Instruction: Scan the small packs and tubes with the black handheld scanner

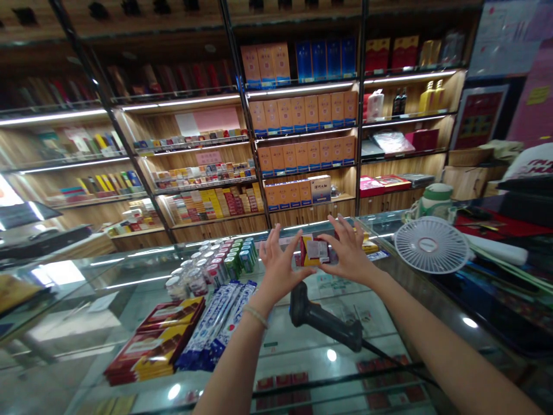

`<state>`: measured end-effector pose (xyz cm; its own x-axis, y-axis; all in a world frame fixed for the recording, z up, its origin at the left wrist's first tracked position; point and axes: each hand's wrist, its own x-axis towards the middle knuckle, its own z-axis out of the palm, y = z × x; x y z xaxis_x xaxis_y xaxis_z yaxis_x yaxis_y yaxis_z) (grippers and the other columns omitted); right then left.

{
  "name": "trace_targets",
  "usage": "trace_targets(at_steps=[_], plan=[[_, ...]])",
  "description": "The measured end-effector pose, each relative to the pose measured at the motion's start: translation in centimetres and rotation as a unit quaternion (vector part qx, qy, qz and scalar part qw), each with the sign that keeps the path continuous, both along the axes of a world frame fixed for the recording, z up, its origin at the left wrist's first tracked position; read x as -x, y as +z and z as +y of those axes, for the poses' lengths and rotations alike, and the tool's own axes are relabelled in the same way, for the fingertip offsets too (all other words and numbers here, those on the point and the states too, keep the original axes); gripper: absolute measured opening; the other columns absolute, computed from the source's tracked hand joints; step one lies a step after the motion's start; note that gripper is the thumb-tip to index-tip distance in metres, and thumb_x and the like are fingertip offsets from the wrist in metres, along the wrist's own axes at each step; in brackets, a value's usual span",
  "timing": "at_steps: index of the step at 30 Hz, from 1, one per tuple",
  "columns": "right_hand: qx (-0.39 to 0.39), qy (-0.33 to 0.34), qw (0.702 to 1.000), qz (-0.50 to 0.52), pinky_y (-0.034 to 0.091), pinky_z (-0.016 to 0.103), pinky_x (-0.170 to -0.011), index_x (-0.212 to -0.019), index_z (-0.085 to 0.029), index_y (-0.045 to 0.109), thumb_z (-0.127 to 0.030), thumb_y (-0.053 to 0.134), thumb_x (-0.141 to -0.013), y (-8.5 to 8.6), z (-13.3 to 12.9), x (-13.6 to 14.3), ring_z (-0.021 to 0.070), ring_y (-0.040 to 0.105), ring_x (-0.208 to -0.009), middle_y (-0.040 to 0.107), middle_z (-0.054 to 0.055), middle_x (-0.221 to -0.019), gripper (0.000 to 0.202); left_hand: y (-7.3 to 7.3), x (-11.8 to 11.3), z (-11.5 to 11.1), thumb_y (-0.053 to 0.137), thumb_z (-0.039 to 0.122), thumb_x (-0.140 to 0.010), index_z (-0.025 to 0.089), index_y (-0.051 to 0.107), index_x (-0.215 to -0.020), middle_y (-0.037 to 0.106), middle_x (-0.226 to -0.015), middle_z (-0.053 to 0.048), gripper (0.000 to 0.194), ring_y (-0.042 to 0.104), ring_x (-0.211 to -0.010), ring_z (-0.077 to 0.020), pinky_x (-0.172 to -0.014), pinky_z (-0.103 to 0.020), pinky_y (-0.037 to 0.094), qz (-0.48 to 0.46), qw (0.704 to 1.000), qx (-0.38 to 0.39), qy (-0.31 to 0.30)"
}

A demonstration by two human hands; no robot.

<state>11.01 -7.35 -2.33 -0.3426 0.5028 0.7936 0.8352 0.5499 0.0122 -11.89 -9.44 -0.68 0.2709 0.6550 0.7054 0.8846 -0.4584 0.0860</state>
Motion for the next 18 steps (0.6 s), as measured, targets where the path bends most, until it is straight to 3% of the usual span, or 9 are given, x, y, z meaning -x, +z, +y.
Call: trace_targets(at_steps=[2,4,10,18], plan=[[-0.017,-0.019,1.0,-0.014,0.003,0.066,-0.121,-0.127,-0.023,0.061,-0.055,0.075,-0.076,0.4,-0.2,0.0,0.0391,0.017,-0.153,0.026,0.016,-0.166,0.061,0.2,0.2,0.0,0.079,0.071,-0.066,0.027,0.027,-0.159,0.016,-0.166,-0.022,0.116,0.016,-0.154,-0.0437,-0.12,-0.067,0.011,-0.004,0.999,-0.023,0.024],[-0.035,-0.04,0.998,-0.039,0.0,0.066,-0.121,-0.123,-0.02,0.063,-0.053,0.074,-0.076,0.7,-0.4,0.1,0.0395,0.017,-0.153,0.028,0.017,-0.165,0.059,0.4,0.2,-0.1,0.077,0.075,-0.064,0.023,0.023,-0.161,0.019,-0.165,-0.024,0.123,0.017,-0.154,-0.0432,-0.121,-0.065,0.009,0.005,0.997,-0.057,0.045],[-0.079,-0.055,0.991,-0.097,-0.007,0.065,-0.122,-0.12,-0.015,0.062,-0.045,0.071,-0.077,0.7,-0.4,1.1,0.0378,0.014,-0.154,0.028,0.016,-0.166,0.054,0.5,-0.2,-0.7,0.082,0.071,-0.061,0.033,0.042,-0.153,0.029,-0.164,-0.018,0.107,0.025,-0.151,-0.0433,-0.122,-0.064,0.001,0.09,0.987,-0.123,0.042],[-0.089,-0.029,0.99,-0.101,-0.006,0.066,-0.122,-0.123,-0.016,0.059,-0.048,0.071,-0.078,0.4,-0.6,1.8,0.0373,0.013,-0.154,0.031,0.017,-0.164,0.056,0.1,-0.3,-0.4,0.088,0.059,-0.06,0.031,0.058,-0.137,0.036,-0.163,-0.016,0.087,0.028,-0.151,-0.0407,-0.122,-0.067,0.002,0.131,0.982,-0.13,0.042]])
